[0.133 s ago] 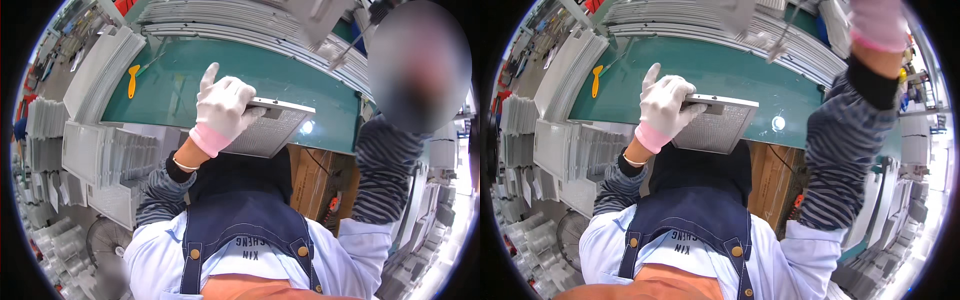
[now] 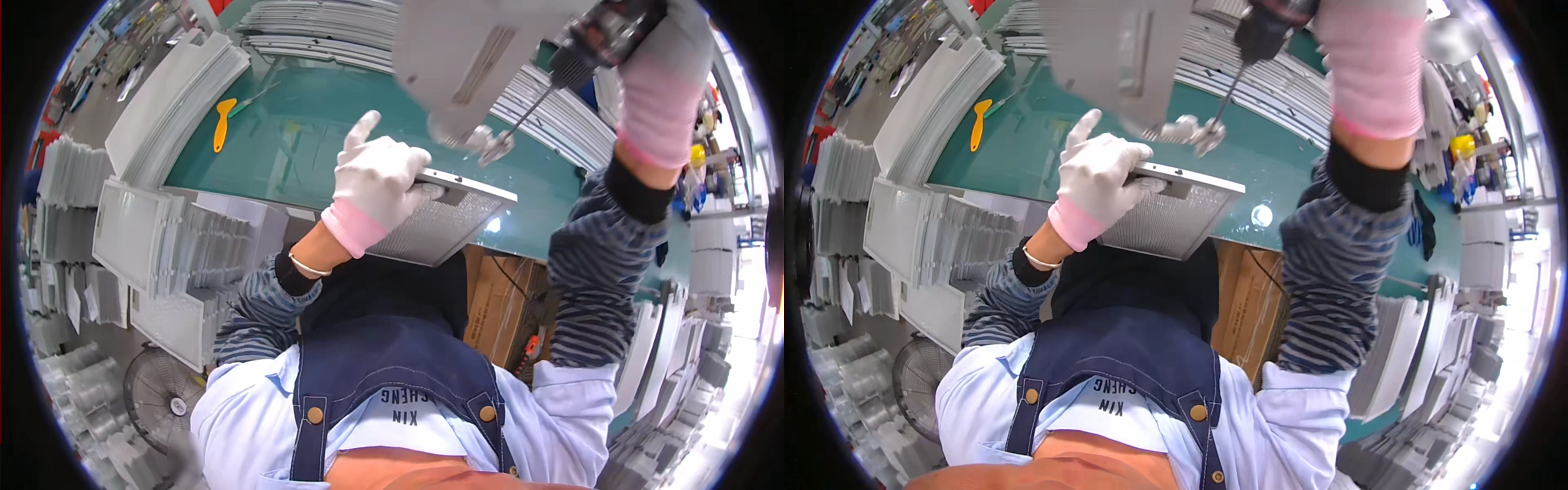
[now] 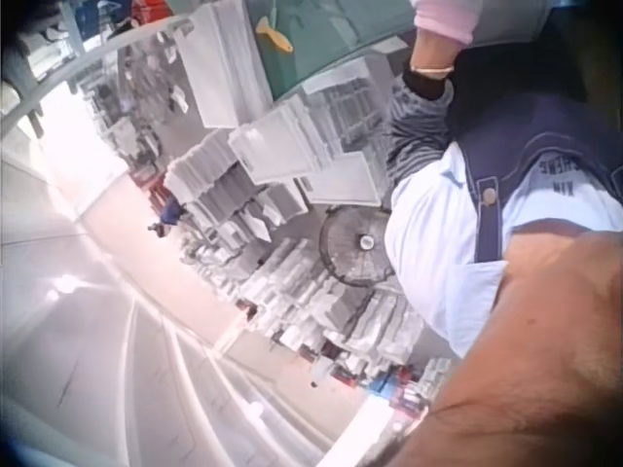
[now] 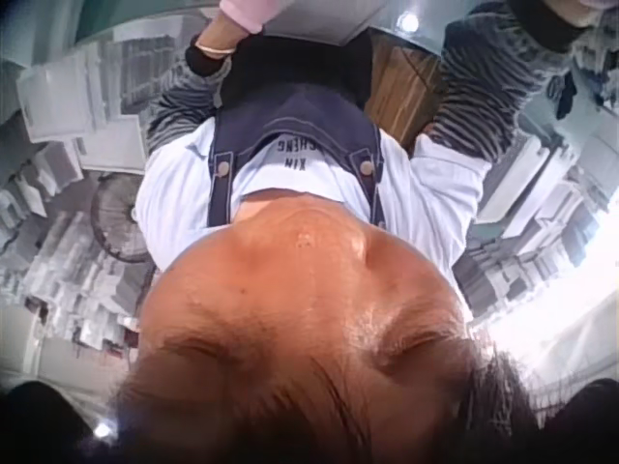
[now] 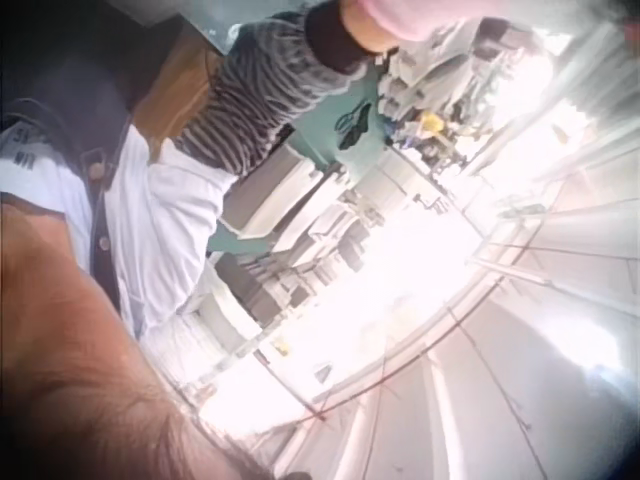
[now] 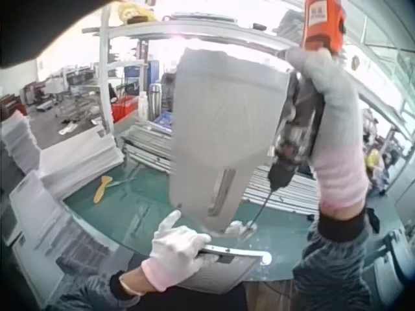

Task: The person is assembling metal mesh filters for kitchen range hoods, attaching frames and using a drill to secure components.

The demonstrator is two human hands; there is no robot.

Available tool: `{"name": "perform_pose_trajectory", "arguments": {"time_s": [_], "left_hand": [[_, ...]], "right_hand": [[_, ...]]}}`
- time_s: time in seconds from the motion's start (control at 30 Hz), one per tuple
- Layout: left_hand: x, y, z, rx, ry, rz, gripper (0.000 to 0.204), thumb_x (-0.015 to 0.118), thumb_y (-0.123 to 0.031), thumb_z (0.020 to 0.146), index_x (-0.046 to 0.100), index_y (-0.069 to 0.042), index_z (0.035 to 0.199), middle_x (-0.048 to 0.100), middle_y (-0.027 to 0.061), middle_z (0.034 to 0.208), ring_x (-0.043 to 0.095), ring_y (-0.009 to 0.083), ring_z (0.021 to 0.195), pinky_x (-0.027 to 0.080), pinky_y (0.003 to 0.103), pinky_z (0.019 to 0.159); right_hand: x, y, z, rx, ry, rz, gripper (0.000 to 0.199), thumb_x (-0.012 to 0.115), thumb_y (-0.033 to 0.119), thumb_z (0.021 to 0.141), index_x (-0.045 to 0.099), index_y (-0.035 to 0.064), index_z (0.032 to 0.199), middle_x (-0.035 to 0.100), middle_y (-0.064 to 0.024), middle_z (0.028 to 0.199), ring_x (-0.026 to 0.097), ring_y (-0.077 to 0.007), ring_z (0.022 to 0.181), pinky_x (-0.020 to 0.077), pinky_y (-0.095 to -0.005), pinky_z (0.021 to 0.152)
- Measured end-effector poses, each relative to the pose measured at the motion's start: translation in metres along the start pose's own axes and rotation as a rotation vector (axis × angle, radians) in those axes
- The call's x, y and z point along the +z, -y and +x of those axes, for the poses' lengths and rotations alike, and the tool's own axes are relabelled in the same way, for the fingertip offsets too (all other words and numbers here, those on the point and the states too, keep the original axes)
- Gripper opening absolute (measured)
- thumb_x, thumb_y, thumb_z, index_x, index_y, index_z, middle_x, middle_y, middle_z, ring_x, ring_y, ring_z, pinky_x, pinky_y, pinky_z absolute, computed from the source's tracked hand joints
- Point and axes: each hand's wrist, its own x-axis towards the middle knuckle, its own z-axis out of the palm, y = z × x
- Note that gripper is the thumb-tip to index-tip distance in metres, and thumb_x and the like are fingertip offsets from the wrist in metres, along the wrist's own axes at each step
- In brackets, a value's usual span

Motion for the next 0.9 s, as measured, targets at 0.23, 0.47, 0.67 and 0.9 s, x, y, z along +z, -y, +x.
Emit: {"name": "perform_pose_trajectory", "arguments": {"time_s": [0.23, 0.47, 0.67, 0.9], "left_hand": [[0.002, 0.001, -0.009, -0.083, 0.038, -0.034, 0.039, 0.080, -0.034, 0.065, 0.075, -0.024, 0.102, 0.070, -0.0026, 0.097, 0.065, 0.0162, 0.093, 0.038, 0.041, 0.099], [0.005, 0.003, -0.012, 0.003, 0.006, 0.005, 0.038, 0.081, -0.036, 0.063, 0.075, -0.023, 0.098, 0.068, -0.0019, 0.099, 0.064, 0.0167, 0.096, 0.039, 0.041, 0.098], [0.016, 0.004, -0.010, -0.055, 0.040, -0.186, 0.043, 0.082, -0.034, 0.061, 0.072, -0.025, 0.102, 0.068, -0.0012, 0.094, 0.065, 0.0199, 0.087, 0.041, 0.042, 0.099], [0.027, 0.008, -0.009, 0.126, -0.168, -0.080, 0.027, 0.078, -0.030, 0.065, 0.069, -0.020, 0.088, 0.060, -0.0011, 0.071, 0.062, 0.0186, 0.072, 0.043, 0.040, 0.096]], "right_hand": [[0.025, -0.021, -0.016, 0.194, -0.028, 0.089, 0.027, 0.064, 0.024, 0.091, 0.063, 0.0003, 0.105, 0.060, -0.0020, 0.070, 0.057, -0.0100, 0.055, 0.0417, -0.0207, 0.048], [0.015, -0.047, -0.010, 0.119, -0.029, 0.109, 0.029, 0.066, 0.027, 0.090, 0.064, 0.0006, 0.103, 0.060, -0.0007, 0.068, 0.055, -0.0084, 0.055, 0.0405, -0.0213, 0.050], [-0.074, -0.133, 0.001, 0.119, 0.272, 0.519, 0.039, 0.053, 0.031, 0.097, 0.057, 0.0012, 0.122, 0.068, -0.0109, 0.109, 0.068, -0.0238, 0.096, 0.0554, -0.0357, 0.086], [-0.020, -0.111, -0.041, 0.281, 0.154, 0.675, 0.035, 0.057, 0.028, 0.098, 0.062, -0.0020, 0.116, 0.071, -0.0145, 0.094, 0.070, -0.0237, 0.084, 0.0548, -0.0339, 0.078]]}}
